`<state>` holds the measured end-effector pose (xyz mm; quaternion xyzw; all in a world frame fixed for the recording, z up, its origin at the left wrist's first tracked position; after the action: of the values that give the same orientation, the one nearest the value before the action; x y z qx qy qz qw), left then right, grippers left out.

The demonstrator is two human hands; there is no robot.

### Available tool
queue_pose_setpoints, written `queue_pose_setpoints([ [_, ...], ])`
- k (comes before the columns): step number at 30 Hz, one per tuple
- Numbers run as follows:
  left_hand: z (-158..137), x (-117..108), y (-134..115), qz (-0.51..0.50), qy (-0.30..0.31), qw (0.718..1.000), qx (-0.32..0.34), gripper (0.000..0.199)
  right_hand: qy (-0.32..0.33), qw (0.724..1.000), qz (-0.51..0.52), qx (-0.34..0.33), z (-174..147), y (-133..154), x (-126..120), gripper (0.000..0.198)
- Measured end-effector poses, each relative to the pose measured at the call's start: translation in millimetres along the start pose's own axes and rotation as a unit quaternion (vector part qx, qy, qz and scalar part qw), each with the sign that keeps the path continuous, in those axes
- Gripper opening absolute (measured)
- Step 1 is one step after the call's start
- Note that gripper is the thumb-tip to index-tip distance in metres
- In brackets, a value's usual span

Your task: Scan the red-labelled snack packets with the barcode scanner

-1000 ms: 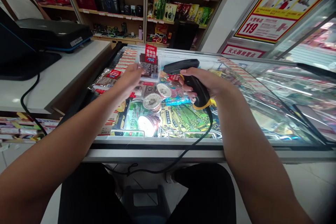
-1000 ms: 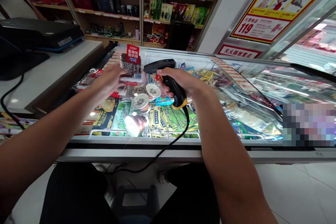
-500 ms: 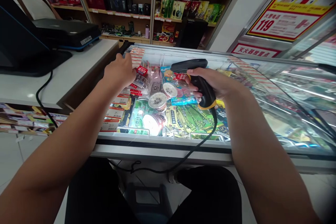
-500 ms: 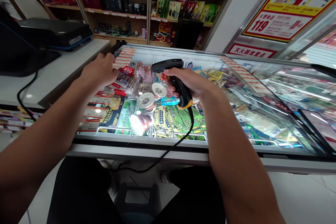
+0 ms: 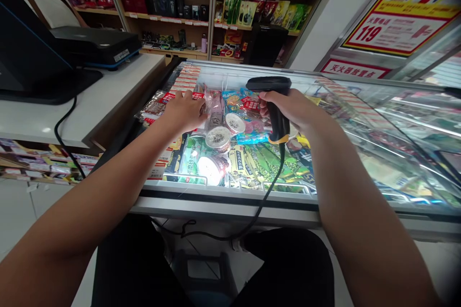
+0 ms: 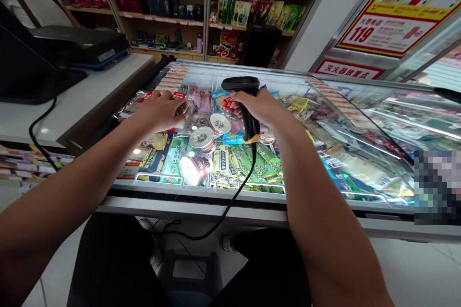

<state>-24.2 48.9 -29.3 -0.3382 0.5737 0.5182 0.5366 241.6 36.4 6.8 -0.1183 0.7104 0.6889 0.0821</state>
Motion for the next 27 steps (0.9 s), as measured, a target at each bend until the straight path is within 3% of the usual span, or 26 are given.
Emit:
queue_pose_setpoints([
  [4,-1.3,1.0,-8.2,-0.003,-0.029,0.999,-0.035,0.063,-0.081,0.993,-0.077,-0.035,13.5,-8.6,-14.2,0.033],
  [10,-5.4,-2.5,-14.9,-0.003,-0.034,0.999,-0.043,0.065,-0.07,0.983,-0.171,0.003,21.0,-23.5,-23.8,0.046],
  [14,-5.6,-3.2,-17.1,-0.03,-0.044,0.997,-0.049,0.075,-0.107,0.971,-0.213,0.035,23.6,-28.6,-30.5,0.056],
  [18,-10.7,-12.6,-36.6,-0.133,-0.086,0.987,0.022,0.077,-0.111,0.974,-0.197,0.02,23.7,-24.9,-31.7,0.045],
  [20,-17.0,-16.2,-53.9,-0.261,-0.062,0.959,0.087,0.07,-0.123,0.972,-0.2,0.032,21.1,-22.6,-30.7,0.045],
  [22,-23.6,-14.2,-71.7,-0.419,0.017,0.9,0.12,0.071,-0.141,0.967,-0.206,0.043,16.8,-19.9,-27.7,0.05],
  [25,-28.5,-1.9,-88.0,-0.572,0.131,0.808,0.057,0.086,-0.115,0.976,-0.182,0.041,10.3,-16.1,-15.4,0.055],
  [27,-26.2,7.7,-89.4,-0.643,0.155,0.75,-0.005,0.091,-0.081,0.985,-0.148,0.029,7.2,-15.0,-5.0,0.054],
])
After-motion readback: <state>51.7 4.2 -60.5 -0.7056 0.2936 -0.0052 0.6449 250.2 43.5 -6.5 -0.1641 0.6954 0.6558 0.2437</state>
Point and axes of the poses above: each hand's wrist, its own z-axis towards the middle knuckle, its own x-axis out of the palm, y = z × x, the point moved 4 cm from there along z, towards the middle knuckle, and after that the axes turned 11 degrees about z, right-handed, at the moved point
